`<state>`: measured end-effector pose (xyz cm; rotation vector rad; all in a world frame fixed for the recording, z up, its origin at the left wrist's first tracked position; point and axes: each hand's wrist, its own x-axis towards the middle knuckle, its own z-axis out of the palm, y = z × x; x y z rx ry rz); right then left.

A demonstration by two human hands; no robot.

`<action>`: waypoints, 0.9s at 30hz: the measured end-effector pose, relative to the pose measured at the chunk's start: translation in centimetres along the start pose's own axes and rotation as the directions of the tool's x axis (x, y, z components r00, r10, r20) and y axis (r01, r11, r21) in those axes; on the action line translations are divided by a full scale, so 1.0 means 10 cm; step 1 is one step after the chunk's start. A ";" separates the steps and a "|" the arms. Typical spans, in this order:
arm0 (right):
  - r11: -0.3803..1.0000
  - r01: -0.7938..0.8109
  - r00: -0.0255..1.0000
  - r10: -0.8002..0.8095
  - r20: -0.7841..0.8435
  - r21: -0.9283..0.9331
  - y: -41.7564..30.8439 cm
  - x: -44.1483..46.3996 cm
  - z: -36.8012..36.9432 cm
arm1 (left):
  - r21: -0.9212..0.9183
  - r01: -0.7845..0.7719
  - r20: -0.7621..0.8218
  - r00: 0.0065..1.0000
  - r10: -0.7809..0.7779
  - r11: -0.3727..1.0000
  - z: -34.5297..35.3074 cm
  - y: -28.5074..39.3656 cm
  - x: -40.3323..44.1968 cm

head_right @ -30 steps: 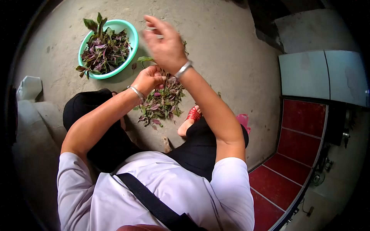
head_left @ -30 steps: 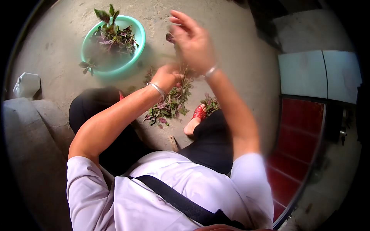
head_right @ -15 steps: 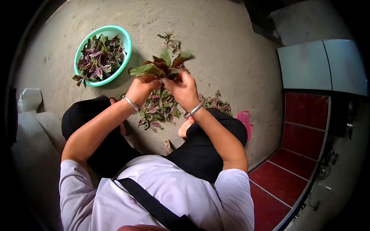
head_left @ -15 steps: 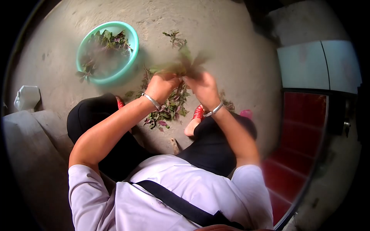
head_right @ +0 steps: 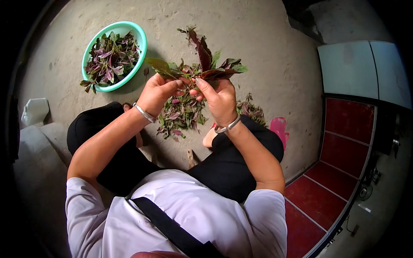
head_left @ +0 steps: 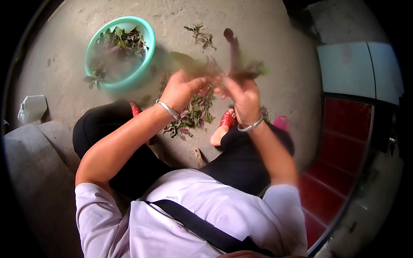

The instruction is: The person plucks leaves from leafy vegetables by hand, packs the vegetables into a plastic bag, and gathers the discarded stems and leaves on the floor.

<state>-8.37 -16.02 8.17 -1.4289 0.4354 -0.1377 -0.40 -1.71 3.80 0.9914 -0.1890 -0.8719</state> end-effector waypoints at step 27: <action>0.975 0.216 0.974 -0.218 -0.053 -0.042 0.00 -0.04 -0.08 | 0.570 0.035 0.017 0.998 -0.054 0.821 -0.10 0.01 -0.01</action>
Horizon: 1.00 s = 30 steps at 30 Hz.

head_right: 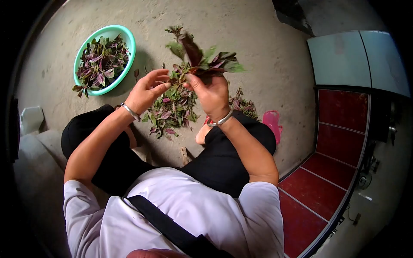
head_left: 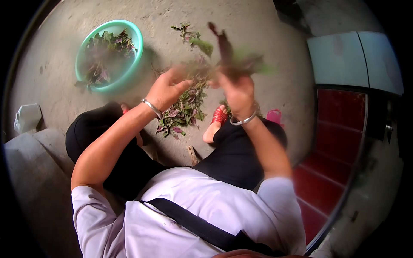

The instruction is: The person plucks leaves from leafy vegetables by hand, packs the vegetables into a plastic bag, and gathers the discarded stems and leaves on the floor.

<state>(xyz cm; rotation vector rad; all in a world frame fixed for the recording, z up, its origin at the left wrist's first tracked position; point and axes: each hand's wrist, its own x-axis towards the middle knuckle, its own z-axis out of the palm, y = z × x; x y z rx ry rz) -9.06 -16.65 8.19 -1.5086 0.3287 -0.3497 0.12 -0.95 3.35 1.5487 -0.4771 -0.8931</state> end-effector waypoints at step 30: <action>0.688 0.441 0.897 -0.366 0.248 -0.577 0.00 -0.15 0.02 | -0.556 -0.026 -0.006 1.000 0.027 0.831 0.04 0.18 -0.21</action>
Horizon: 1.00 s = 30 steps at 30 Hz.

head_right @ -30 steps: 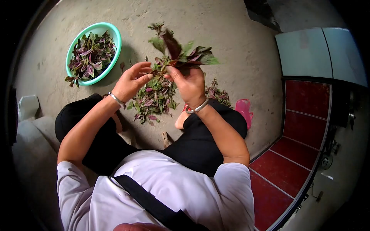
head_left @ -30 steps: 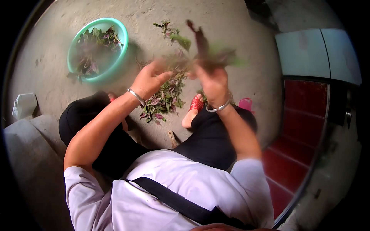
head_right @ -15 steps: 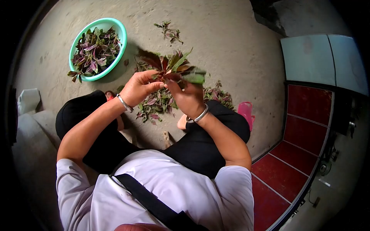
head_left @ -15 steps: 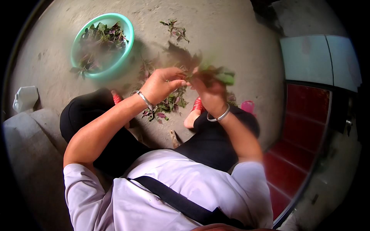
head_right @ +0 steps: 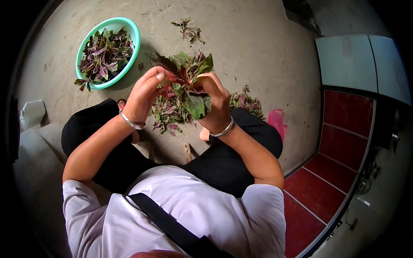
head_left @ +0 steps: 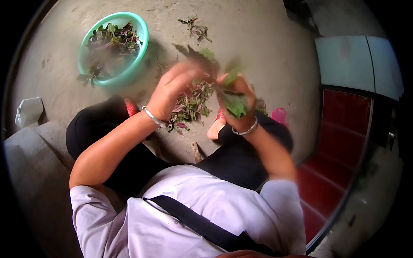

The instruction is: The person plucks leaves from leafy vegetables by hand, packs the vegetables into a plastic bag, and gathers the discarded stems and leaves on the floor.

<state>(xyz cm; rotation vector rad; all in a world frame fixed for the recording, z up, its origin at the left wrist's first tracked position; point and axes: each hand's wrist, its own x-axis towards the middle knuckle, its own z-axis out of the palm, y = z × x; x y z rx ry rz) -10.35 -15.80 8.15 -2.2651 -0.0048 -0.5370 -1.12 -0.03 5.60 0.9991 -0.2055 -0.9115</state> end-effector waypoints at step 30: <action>0.927 -0.175 0.974 0.114 0.195 0.331 0.16 -0.09 -0.01 | -0.087 0.027 -0.184 0.982 -0.043 0.996 -0.12 0.12 0.10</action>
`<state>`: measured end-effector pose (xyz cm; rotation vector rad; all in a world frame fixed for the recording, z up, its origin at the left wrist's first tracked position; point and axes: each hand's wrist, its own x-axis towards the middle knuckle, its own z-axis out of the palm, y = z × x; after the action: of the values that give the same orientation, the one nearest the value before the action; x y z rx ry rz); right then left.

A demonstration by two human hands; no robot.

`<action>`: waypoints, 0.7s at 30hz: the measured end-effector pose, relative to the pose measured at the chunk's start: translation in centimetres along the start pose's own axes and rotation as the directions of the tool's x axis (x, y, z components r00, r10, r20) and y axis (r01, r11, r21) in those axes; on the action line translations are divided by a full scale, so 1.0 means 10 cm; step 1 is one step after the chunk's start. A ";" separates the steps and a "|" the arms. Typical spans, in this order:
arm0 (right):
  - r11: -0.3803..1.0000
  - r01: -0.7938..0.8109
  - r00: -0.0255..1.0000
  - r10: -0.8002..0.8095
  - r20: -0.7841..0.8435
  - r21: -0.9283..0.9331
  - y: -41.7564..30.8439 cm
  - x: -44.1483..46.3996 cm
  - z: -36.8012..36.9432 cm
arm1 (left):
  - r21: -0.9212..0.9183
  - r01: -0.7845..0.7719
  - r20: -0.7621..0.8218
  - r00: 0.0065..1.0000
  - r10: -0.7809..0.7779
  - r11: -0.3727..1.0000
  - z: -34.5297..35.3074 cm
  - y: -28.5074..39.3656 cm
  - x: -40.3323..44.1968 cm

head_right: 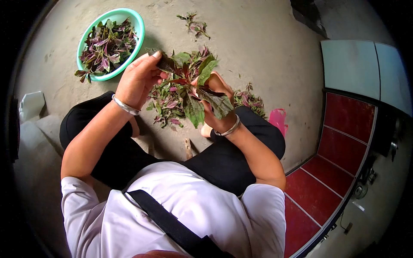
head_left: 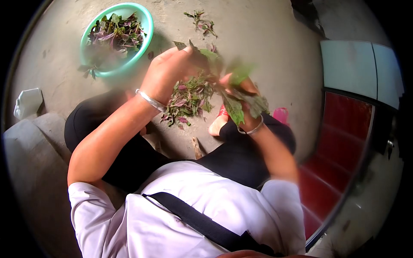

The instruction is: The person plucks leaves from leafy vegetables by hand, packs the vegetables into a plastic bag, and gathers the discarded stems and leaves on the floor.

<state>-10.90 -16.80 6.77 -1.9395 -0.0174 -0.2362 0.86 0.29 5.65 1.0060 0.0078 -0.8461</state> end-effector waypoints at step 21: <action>0.980 -0.011 0.989 -0.019 -0.148 -0.201 0.00 0.02 0.02 | 0.318 0.050 0.281 0.949 -0.144 0.947 0.12 -0.02 -0.10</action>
<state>-10.69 -16.61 6.76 -2.1182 0.1058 -0.3989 -0.36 -0.06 6.58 1.1644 -0.3473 -1.1100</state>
